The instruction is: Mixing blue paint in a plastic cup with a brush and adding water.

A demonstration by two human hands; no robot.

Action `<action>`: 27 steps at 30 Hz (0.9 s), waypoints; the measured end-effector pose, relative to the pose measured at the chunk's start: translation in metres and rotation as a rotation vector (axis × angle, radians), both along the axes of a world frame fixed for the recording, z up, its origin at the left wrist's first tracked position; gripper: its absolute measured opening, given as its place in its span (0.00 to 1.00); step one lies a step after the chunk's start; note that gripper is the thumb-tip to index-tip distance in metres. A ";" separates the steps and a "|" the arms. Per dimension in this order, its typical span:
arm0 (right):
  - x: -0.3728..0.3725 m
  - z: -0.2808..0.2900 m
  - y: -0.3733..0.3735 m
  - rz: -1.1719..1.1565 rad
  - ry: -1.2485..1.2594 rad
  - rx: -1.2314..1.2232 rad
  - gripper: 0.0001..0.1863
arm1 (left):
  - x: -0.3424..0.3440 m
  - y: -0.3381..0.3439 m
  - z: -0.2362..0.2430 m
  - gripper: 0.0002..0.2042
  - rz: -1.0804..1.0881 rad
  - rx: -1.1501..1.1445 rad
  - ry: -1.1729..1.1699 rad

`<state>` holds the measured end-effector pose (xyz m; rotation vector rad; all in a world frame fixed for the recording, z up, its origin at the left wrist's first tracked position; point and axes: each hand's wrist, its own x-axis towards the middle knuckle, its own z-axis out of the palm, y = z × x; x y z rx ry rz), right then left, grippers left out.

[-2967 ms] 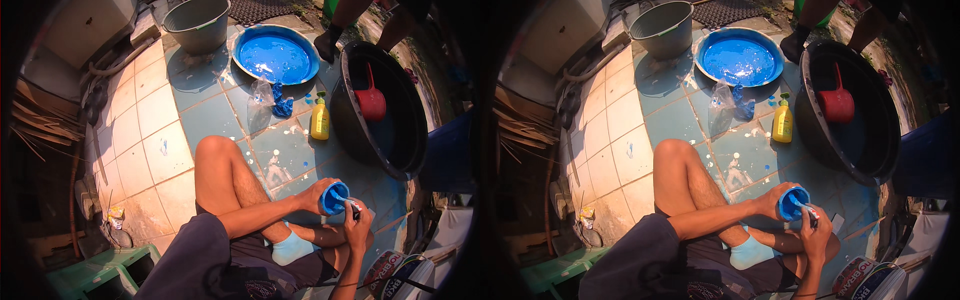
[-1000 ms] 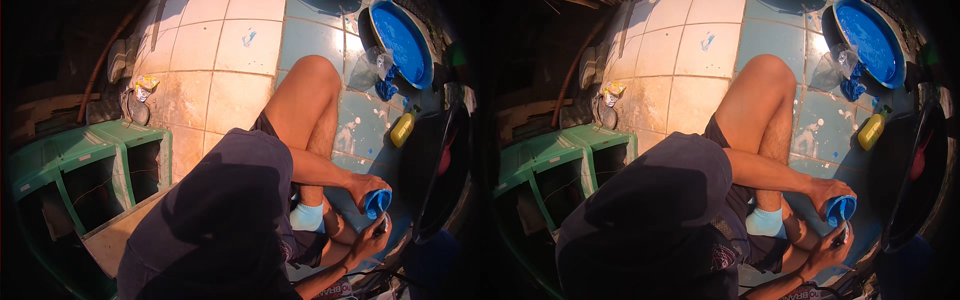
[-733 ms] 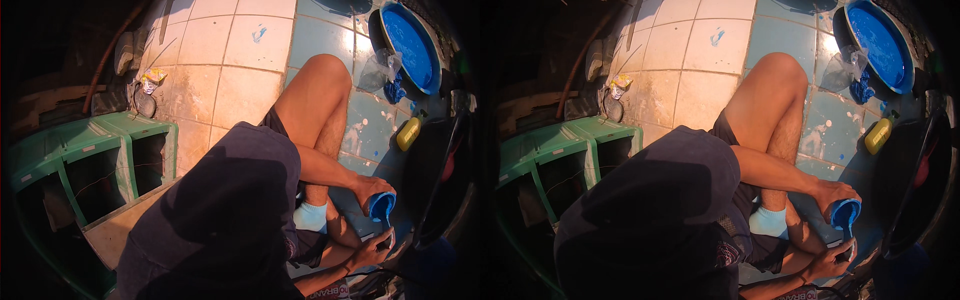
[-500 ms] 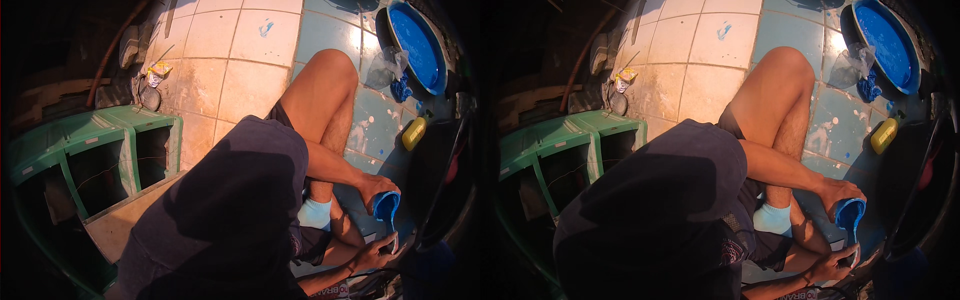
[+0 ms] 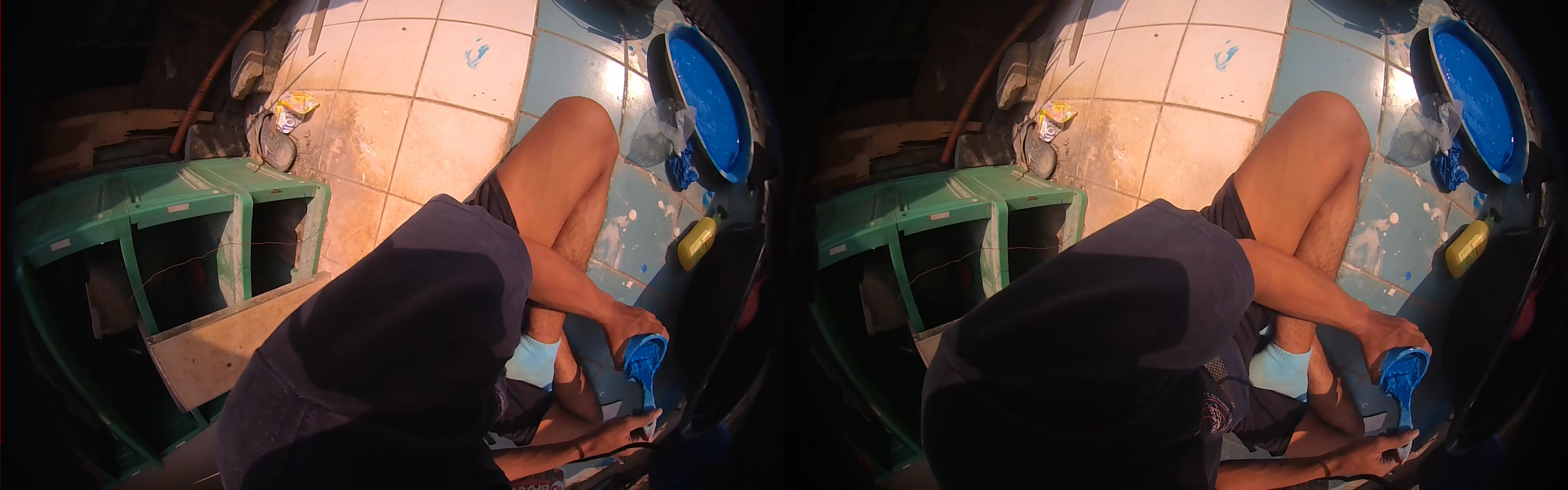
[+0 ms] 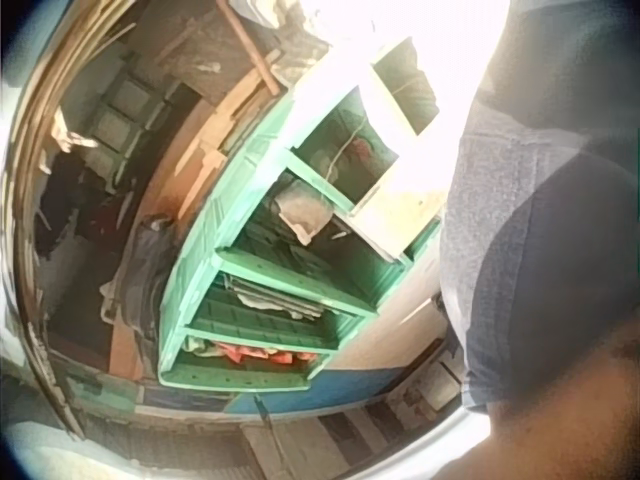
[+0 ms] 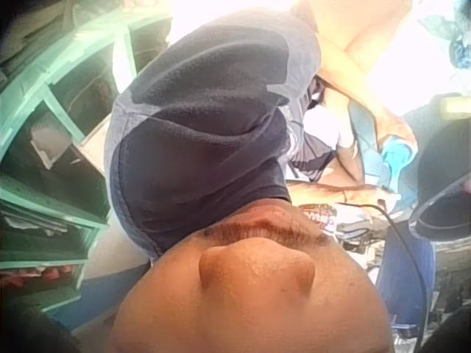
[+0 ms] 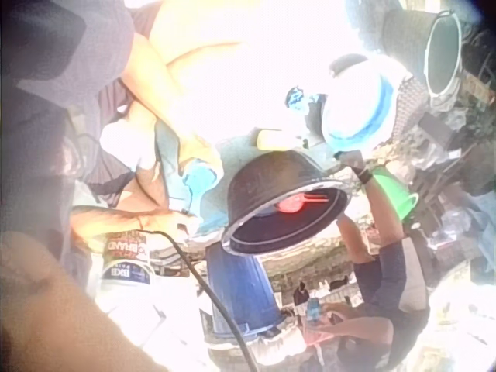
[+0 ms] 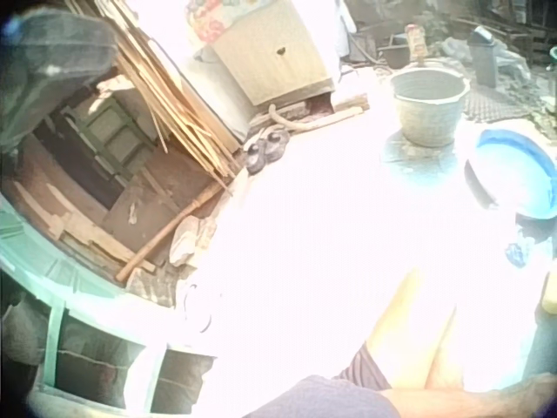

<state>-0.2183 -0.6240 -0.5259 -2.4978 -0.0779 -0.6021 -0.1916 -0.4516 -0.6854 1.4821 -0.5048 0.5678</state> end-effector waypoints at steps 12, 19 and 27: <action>-0.014 0.011 0.044 -0.165 0.038 0.348 0.19 | -0.002 0.020 0.000 0.45 -0.119 0.034 0.111; -0.012 -0.005 -0.002 -0.296 0.186 0.838 0.17 | 0.003 0.002 0.014 0.45 -0.161 0.021 0.158; -0.014 -0.015 -0.012 -0.279 0.172 0.923 0.16 | 0.001 0.007 0.015 0.45 -0.186 0.018 0.225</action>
